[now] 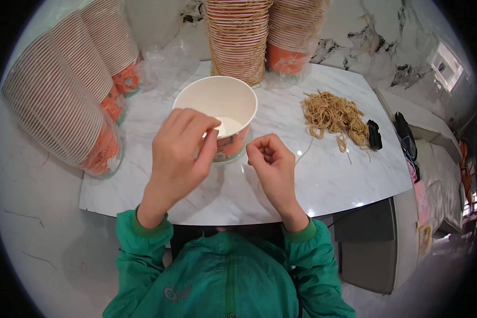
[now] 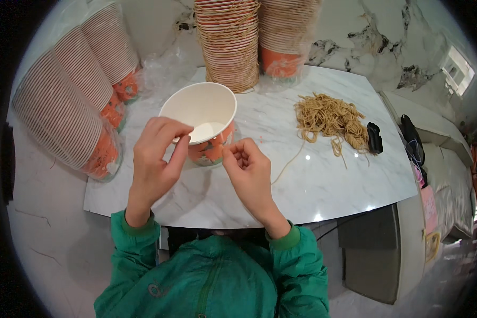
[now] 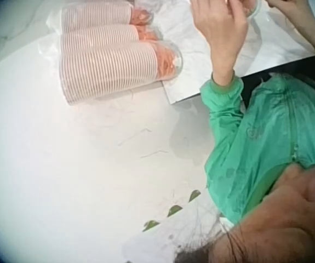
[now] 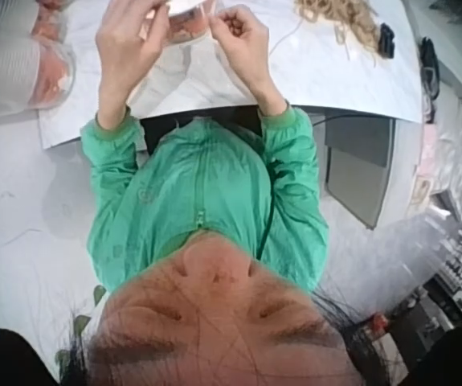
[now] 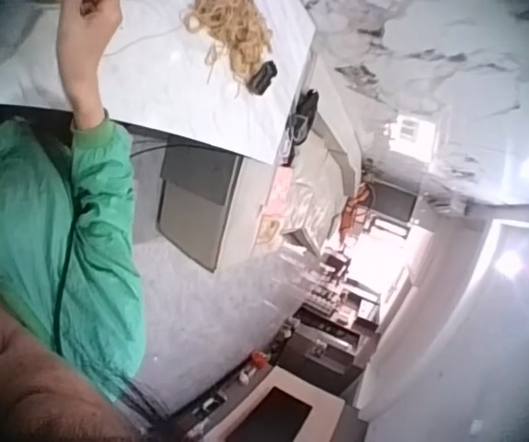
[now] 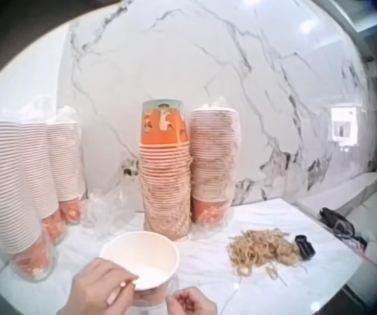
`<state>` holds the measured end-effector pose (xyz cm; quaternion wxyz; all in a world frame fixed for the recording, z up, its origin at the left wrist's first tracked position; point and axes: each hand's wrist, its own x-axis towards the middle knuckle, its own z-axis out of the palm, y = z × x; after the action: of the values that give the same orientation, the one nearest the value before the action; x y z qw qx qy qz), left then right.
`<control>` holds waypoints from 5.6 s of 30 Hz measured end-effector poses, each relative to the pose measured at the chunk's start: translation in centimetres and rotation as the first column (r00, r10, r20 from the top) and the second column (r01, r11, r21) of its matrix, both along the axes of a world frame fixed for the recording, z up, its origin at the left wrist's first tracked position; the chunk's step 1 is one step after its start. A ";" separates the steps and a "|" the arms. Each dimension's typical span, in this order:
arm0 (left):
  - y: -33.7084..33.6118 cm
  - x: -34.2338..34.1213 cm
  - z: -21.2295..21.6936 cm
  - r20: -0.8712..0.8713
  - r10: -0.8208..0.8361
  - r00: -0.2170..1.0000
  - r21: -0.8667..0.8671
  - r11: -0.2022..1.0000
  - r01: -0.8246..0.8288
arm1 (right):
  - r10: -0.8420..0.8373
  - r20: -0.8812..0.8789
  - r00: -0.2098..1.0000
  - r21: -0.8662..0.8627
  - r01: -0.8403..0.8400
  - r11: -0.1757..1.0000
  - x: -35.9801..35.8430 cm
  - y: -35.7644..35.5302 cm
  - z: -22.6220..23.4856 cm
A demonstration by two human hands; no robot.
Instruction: The person is packaging stacks of paper cups by securing them with rubber bands and placing them into plastic bags.
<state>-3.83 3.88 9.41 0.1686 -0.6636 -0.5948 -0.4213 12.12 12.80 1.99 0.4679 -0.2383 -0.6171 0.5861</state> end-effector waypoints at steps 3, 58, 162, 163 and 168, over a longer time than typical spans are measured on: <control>0.4 -0.6 0.1 -0.034 -0.060 0.998 -0.040 0.997 0.059 | 0.039 -0.008 0.999 -0.094 -0.040 0.995 -0.5 0.6 0.1; -6.6 3.0 -5.7 0.857 0.082 0.508 -0.168 0.978 0.124 | 0.435 -0.098 0.895 -0.465 -0.428 0.775 0.0 -4.2 0.2; -4.9 1.3 -9.0 0.715 -0.135 0.686 0.188 0.982 -0.003 | -0.077 0.389 0.918 0.724 -0.253 0.642 -3.2 -3.5 2.9; -4.9 1.6 -9.2 0.813 -0.175 0.555 0.196 0.980 0.022 | -0.080 0.390 0.917 0.721 -0.250 0.646 -3.0 -3.9 2.4; -4.9 2.4 -9.3 0.937 -0.242 0.251 0.226 0.970 0.089 | -0.085 0.165 0.983 0.579 -0.027 0.815 -2.4 -6.3 0.4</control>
<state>-1.42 -1.01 0.10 -0.2278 -0.3207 -0.4743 -0.7876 9.74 6.45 2.41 0.4681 -0.1472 -0.8025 0.3394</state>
